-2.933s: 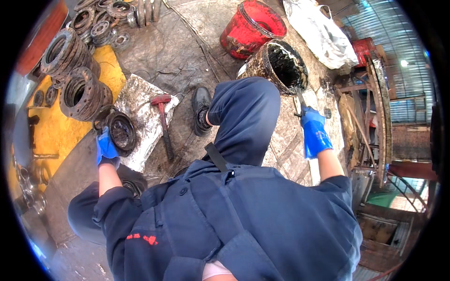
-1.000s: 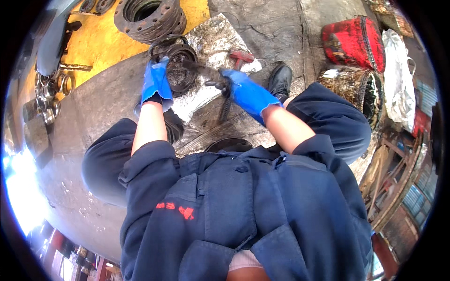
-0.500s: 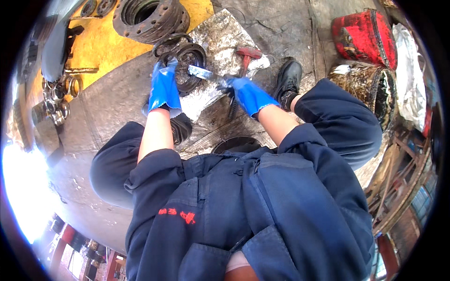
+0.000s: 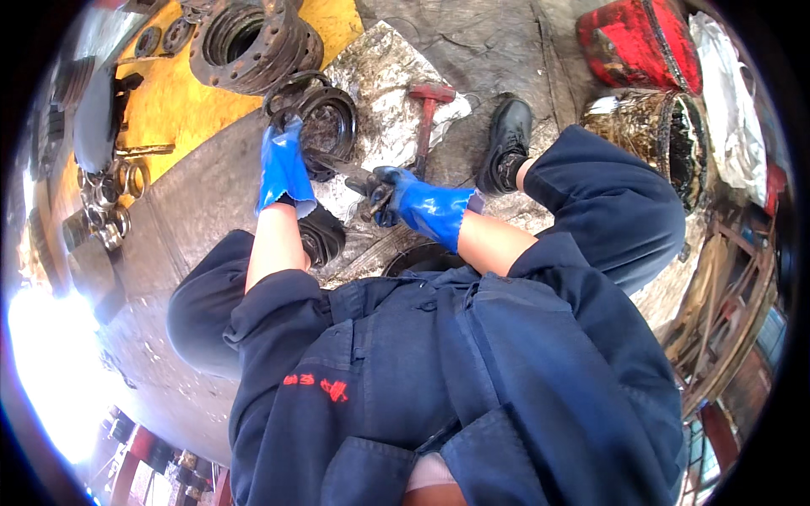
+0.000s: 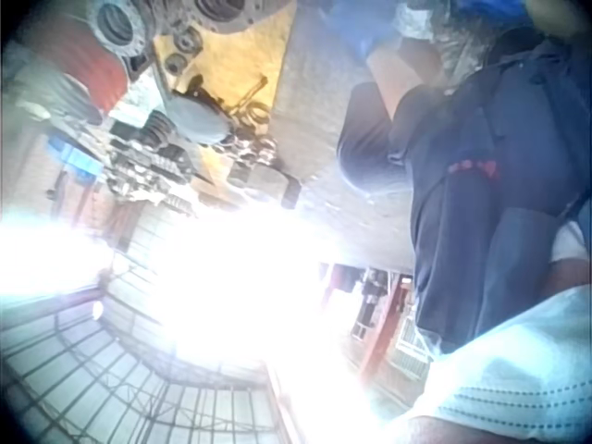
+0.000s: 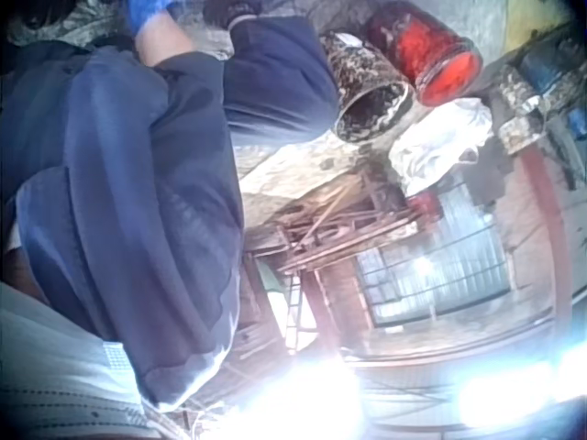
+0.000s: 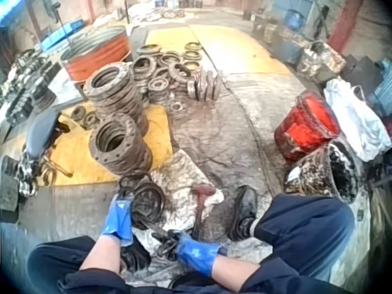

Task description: The person uses a tool to apply grease from a container into the internal grooves of a circular metal component, then picks up a different circular component to continue the process.

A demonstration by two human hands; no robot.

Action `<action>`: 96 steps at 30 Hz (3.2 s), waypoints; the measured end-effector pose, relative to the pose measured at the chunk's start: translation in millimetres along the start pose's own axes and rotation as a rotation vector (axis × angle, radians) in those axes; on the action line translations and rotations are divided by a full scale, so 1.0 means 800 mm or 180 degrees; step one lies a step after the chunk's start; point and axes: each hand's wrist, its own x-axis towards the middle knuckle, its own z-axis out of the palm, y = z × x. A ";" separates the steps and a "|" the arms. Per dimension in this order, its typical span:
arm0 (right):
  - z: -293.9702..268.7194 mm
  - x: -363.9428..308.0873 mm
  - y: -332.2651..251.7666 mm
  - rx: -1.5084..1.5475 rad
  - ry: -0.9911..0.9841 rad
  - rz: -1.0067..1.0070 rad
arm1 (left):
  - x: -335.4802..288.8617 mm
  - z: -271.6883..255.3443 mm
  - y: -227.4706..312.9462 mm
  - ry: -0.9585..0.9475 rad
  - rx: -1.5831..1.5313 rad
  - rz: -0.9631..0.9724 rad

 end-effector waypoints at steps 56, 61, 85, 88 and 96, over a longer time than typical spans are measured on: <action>0.006 -0.024 -0.069 -0.1980 0.0465 -0.1322 | -0.015 0.002 0.035 -0.0302 -0.0503 -0.0174; 0.026 -0.021 -0.024 -0.1546 -0.0005 -0.0719 | -0.028 0.006 0.050 -0.0304 -0.0422 -0.0151; 0.096 -0.130 -0.009 -0.7408 -0.0522 -0.4503 | -0.024 -0.022 0.036 -0.0170 0.0715 -0.0113; 0.109 -0.155 -0.020 -0.8228 -0.0250 -0.3887 | -0.031 -0.020 0.053 -0.0014 0.1120 -0.0277; 0.178 -0.181 -0.048 -0.5564 0.1716 -0.2625 | -0.028 -0.025 0.043 0.0021 0.1158 -0.0237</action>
